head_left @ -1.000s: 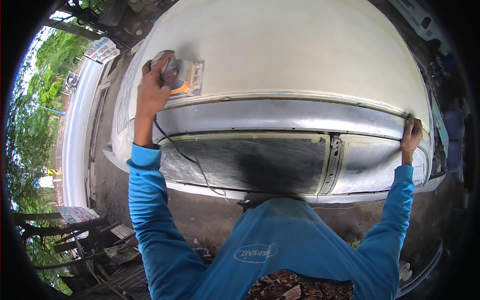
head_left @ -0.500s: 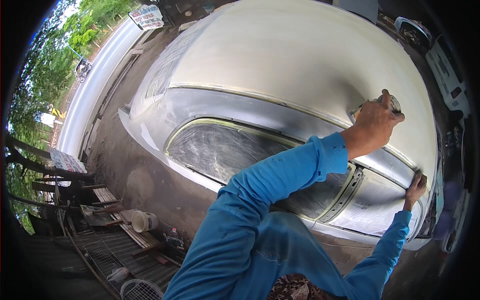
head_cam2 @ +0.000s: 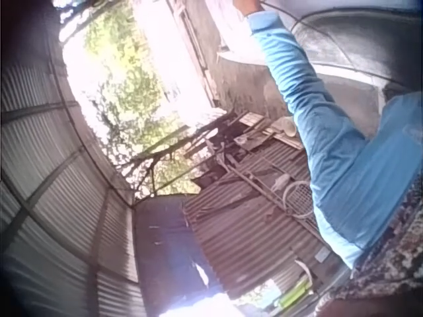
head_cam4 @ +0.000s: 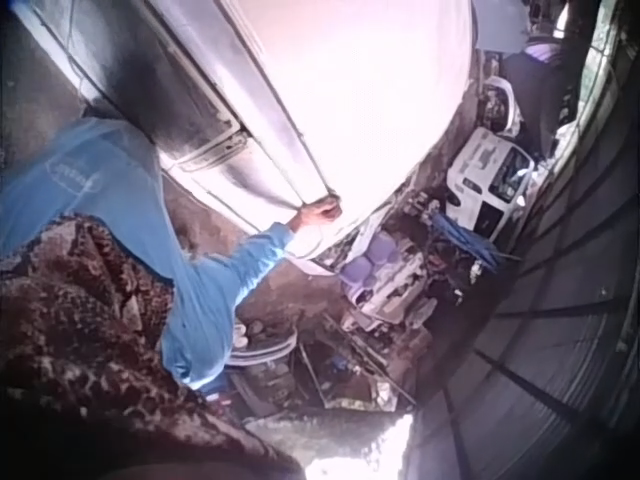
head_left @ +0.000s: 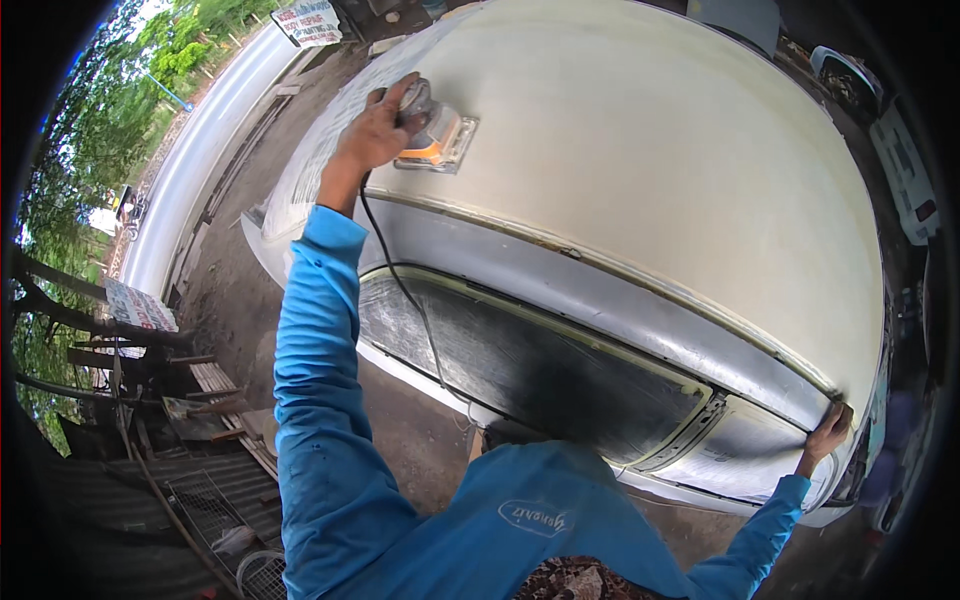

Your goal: Sanding the roof of a car using an electric orbital sander in preparation for bodywork.

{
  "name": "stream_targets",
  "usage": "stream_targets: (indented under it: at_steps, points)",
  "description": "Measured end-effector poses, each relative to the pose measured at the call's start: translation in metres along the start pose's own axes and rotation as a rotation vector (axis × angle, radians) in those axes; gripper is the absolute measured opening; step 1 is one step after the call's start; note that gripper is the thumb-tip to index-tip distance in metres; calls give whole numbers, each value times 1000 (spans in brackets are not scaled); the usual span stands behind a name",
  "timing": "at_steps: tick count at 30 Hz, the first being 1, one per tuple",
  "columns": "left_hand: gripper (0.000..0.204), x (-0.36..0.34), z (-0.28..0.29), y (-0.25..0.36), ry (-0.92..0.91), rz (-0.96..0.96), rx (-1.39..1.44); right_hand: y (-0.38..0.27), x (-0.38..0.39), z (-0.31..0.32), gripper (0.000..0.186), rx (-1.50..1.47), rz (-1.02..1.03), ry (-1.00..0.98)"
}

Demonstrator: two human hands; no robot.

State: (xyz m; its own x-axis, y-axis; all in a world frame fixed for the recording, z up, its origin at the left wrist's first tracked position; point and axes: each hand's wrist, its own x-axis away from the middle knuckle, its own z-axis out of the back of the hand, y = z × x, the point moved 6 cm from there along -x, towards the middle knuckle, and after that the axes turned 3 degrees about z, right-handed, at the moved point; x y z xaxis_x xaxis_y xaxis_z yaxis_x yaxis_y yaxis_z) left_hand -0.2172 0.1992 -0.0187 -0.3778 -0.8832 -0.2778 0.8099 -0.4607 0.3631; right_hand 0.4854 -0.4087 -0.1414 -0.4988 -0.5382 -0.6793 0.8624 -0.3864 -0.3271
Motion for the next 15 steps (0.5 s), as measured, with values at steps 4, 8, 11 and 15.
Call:
stream_targets:
  at_steps: [4,8,11,15]
  points:
    - [68,-52,1,-79,-51,120,190,2,1,0,39,-33,43,27]
    - [67,-79,-11,-70,-52,194,233,5,6,-2,41,143,180,26]
    - [58,-74,-19,14,16,-7,41,17,7,-2,37,130,59,16]
    - [52,-16,-35,162,52,-302,-101,14,6,-1,34,84,-29,4]
